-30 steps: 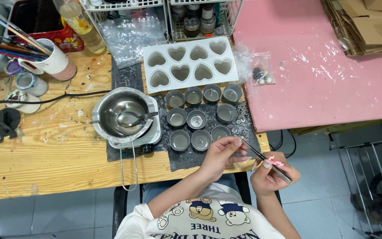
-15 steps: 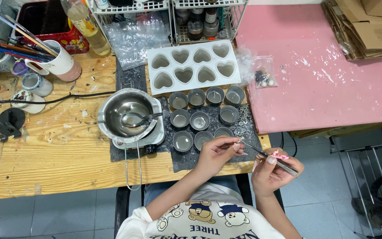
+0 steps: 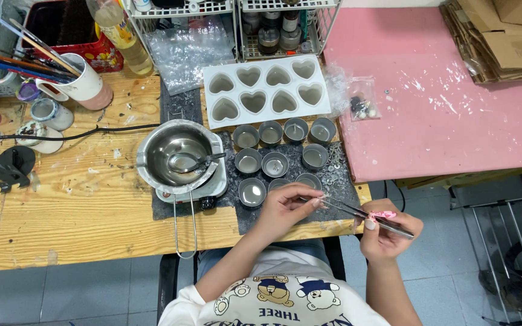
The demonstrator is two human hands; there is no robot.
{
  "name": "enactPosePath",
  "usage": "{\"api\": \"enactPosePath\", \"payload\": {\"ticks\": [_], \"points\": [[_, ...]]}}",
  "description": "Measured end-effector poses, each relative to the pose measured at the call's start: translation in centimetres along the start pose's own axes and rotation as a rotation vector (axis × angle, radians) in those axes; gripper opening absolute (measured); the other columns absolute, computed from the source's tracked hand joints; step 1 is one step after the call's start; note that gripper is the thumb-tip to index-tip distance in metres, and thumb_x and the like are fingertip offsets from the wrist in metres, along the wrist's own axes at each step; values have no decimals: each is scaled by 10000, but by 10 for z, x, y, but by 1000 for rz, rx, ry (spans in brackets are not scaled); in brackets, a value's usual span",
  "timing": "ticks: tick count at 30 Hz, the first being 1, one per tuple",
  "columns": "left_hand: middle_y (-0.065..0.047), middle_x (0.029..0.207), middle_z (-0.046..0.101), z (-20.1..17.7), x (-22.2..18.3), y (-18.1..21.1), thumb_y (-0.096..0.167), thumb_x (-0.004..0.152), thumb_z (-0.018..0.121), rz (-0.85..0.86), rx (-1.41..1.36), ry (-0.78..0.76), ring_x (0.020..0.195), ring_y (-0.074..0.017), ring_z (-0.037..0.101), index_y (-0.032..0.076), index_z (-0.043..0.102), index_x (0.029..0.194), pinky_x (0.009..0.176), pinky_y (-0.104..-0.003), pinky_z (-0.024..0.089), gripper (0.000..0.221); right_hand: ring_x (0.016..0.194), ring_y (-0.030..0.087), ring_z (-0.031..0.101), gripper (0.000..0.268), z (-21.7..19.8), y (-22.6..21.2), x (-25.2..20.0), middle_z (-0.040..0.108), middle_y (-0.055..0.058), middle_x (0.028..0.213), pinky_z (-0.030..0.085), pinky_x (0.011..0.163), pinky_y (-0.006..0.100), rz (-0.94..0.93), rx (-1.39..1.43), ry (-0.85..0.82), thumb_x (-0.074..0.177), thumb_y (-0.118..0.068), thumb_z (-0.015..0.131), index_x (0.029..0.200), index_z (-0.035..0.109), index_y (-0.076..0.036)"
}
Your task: Apply adhesive tabs to candle wicks and place them into small metal containers.
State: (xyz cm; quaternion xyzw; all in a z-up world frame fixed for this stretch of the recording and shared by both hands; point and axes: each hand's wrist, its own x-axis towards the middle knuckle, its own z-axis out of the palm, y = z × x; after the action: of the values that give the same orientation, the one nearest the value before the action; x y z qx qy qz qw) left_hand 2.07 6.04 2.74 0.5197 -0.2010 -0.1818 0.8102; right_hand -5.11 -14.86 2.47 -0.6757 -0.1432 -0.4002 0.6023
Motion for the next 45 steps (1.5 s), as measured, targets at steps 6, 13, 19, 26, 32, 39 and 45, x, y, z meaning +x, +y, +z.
{"api": "enactPosePath", "payload": {"ticks": [6,13,19,26,32,39,45], "points": [[-90,1111,749,-4,-4,25,-3,928,753,110,306,23,959,-123,727,49,775,1140,792,-233,640,219,686,187,628,379,-3,-6,10,611,184,865,562,554,293,27,57,-80,995,-8,638,1227,349,-88],[-89,1121,748,-9,-8,26,-12,925,747,180,331,25,983,-122,740,53,771,1140,851,-244,638,225,685,189,624,380,1,-7,13,619,180,881,557,576,302,45,103,-112,985,7,642,1232,369,-88],[-95,1106,752,-11,-9,26,-6,913,761,206,386,39,957,-128,748,56,779,1125,835,-245,642,222,730,210,621,378,3,-6,12,608,177,893,558,563,304,93,126,-130,979,28,642,1232,384,-85],[-90,1102,748,-11,-10,27,14,916,760,181,378,37,945,-122,747,54,776,1120,813,-241,641,209,737,215,653,243,7,-15,21,674,155,847,562,613,330,-58,-2,-192,916,83,632,1084,520,-52],[-72,1079,738,-12,-11,30,16,928,751,157,375,43,935,-110,735,59,774,1133,809,-239,639,211,785,226,660,210,7,-11,20,695,156,870,561,692,347,-169,-2,-265,906,101,645,1053,532,3],[-47,997,740,-20,-12,43,24,924,747,183,517,-17,878,-124,718,124,785,1188,754,-252,577,284,751,252,631,246,9,-15,27,675,158,826,550,697,366,-49,3,-278,867,116,640,1053,556,-21],[-53,1050,739,-28,-15,42,-6,907,729,235,509,-56,942,-140,720,131,779,1181,821,-267,579,310,779,226,622,347,10,-9,27,654,144,855,552,720,368,-26,102,-302,894,118,654,1155,486,-38]]}}
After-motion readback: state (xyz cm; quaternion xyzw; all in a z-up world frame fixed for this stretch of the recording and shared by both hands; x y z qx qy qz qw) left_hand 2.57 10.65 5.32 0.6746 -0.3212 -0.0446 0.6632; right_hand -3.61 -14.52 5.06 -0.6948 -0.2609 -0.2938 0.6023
